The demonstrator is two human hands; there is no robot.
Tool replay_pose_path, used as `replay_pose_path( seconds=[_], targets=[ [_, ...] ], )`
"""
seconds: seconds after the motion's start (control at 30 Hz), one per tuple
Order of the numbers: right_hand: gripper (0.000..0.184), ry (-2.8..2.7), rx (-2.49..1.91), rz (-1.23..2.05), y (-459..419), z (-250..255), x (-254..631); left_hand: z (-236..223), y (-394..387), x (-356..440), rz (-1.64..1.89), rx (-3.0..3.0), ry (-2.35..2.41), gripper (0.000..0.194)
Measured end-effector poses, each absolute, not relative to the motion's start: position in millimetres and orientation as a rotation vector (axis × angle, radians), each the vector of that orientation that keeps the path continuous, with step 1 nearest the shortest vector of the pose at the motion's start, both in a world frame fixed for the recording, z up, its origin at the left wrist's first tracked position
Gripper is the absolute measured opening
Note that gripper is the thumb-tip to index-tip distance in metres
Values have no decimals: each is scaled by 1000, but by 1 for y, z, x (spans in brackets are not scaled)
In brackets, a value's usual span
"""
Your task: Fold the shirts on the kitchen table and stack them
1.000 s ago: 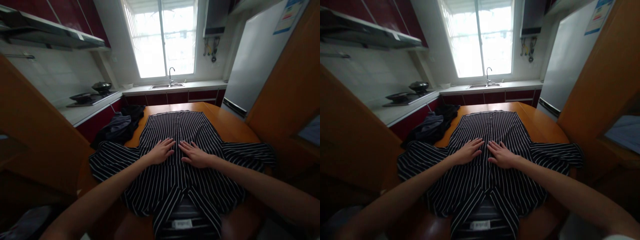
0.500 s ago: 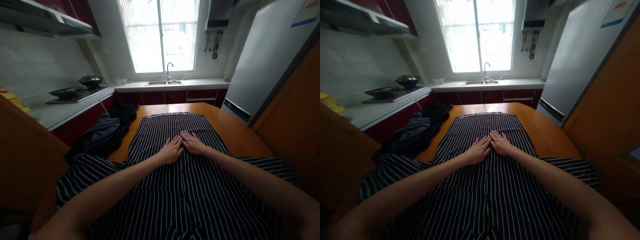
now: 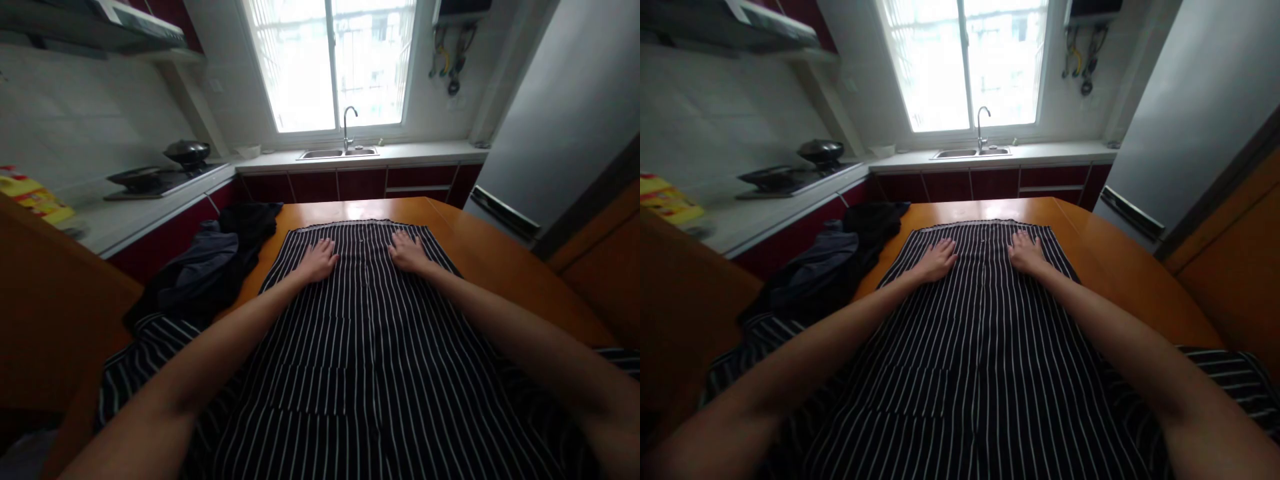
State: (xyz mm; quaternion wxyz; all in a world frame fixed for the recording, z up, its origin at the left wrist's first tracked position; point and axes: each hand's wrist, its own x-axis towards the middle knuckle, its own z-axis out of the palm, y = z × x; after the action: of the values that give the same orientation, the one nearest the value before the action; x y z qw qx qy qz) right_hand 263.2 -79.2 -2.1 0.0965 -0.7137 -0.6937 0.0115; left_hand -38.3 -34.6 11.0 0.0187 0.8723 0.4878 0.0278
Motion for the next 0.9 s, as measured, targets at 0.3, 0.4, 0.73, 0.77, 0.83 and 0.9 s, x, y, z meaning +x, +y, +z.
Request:
replay_pose_path(
  seconds=[0.3,0.4,0.73,0.77,0.83,0.9],
  targets=[
    [67,-2186,-1992,169,-34,-12,257,13,26,-46,13,2574,1660,70],
    [67,-2015,-2152,157,-20,-7,309,28,53,-101,-1,2450,1876,72],
    [61,-2306,-1764,124,-41,-13,201,-4,-21,14,125,2839,1237,69],
    [61,-2336,-1735,151,-43,-15,204,-6,-25,12,116,2817,1231,70],
    [62,-2307,-1814,174,-42,-14,232,-5,-20,-11,94,2748,1342,70],
    [63,-2180,-2010,166,-36,-9,281,2,-3,-50,71,2650,1550,69]
  ],
)
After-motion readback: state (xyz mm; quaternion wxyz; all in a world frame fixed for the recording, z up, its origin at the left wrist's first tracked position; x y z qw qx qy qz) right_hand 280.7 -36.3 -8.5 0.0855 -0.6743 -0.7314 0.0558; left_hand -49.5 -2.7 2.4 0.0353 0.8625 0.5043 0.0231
